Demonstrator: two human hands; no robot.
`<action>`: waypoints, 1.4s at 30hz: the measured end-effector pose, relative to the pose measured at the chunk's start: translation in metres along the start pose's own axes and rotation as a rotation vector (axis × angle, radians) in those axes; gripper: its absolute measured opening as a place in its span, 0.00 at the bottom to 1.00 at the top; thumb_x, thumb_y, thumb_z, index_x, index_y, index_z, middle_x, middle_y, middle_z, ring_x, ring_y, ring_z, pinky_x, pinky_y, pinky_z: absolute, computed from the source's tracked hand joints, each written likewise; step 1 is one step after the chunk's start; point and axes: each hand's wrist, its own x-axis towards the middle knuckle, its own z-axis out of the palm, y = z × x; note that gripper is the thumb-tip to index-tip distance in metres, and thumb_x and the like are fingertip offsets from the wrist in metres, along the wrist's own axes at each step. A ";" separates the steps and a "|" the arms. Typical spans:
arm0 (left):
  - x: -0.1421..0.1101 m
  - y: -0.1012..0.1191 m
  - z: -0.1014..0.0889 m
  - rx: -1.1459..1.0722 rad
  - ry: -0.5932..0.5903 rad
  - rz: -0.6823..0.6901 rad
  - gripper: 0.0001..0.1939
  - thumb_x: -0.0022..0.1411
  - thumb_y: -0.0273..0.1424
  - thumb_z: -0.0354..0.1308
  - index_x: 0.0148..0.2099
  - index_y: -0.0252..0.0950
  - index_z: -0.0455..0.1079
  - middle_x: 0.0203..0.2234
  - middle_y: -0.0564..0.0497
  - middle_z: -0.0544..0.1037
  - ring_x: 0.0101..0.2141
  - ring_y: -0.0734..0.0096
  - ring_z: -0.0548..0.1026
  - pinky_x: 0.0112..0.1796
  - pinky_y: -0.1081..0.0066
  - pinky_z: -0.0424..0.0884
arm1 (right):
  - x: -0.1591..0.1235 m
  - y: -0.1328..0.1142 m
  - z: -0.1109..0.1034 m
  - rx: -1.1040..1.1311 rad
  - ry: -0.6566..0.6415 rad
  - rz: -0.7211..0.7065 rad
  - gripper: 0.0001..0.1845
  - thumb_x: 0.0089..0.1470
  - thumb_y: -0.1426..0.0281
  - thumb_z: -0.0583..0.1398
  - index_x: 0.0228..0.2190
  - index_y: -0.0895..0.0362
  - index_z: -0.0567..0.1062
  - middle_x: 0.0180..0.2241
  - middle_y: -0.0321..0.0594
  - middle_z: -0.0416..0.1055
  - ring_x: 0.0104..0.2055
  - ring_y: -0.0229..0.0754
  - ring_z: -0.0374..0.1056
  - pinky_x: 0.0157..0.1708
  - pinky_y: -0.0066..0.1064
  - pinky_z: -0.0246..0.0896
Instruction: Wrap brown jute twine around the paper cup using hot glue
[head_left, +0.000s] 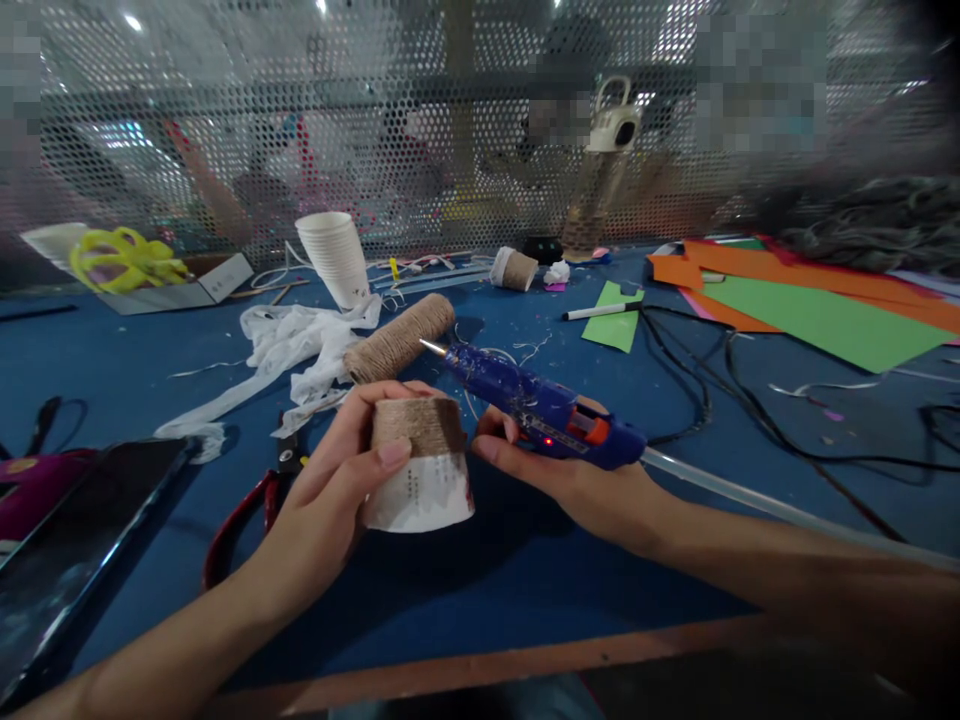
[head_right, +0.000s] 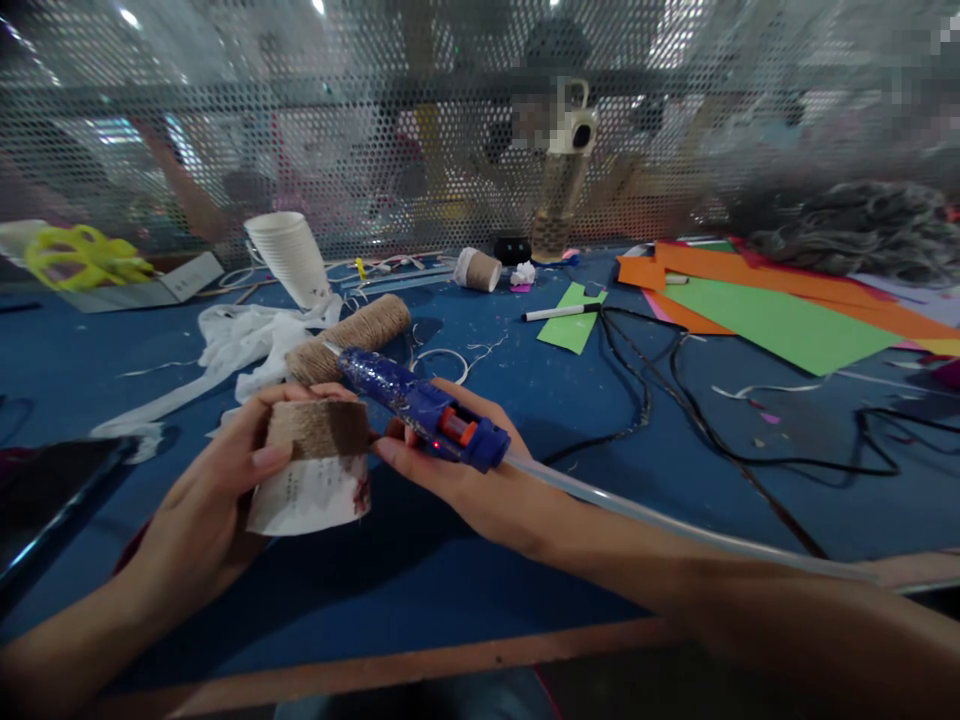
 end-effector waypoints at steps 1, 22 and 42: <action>0.000 0.000 0.000 0.000 0.001 0.003 0.09 0.60 0.31 0.63 0.44 0.44 0.73 0.47 0.53 0.76 0.44 0.64 0.76 0.37 0.74 0.75 | 0.000 0.001 0.000 0.000 0.000 -0.002 0.14 0.48 0.69 0.69 0.24 0.55 0.68 0.30 0.29 0.72 0.32 0.33 0.67 0.34 0.25 0.66; 0.000 0.000 0.003 -0.014 0.015 -0.035 0.10 0.62 0.30 0.61 0.46 0.44 0.72 0.50 0.52 0.75 0.47 0.61 0.75 0.42 0.69 0.76 | -0.001 0.007 0.007 0.022 0.086 -0.013 0.18 0.43 0.64 0.73 0.25 0.55 0.69 0.30 0.34 0.72 0.33 0.37 0.69 0.37 0.31 0.67; 0.006 0.002 0.004 0.062 0.089 -0.217 0.16 0.61 0.42 0.60 0.51 0.45 0.69 0.38 0.52 0.81 0.36 0.62 0.79 0.33 0.71 0.74 | -0.004 0.001 0.004 -0.015 -0.004 -0.138 0.13 0.50 0.68 0.69 0.25 0.54 0.69 0.31 0.32 0.73 0.33 0.35 0.70 0.36 0.28 0.68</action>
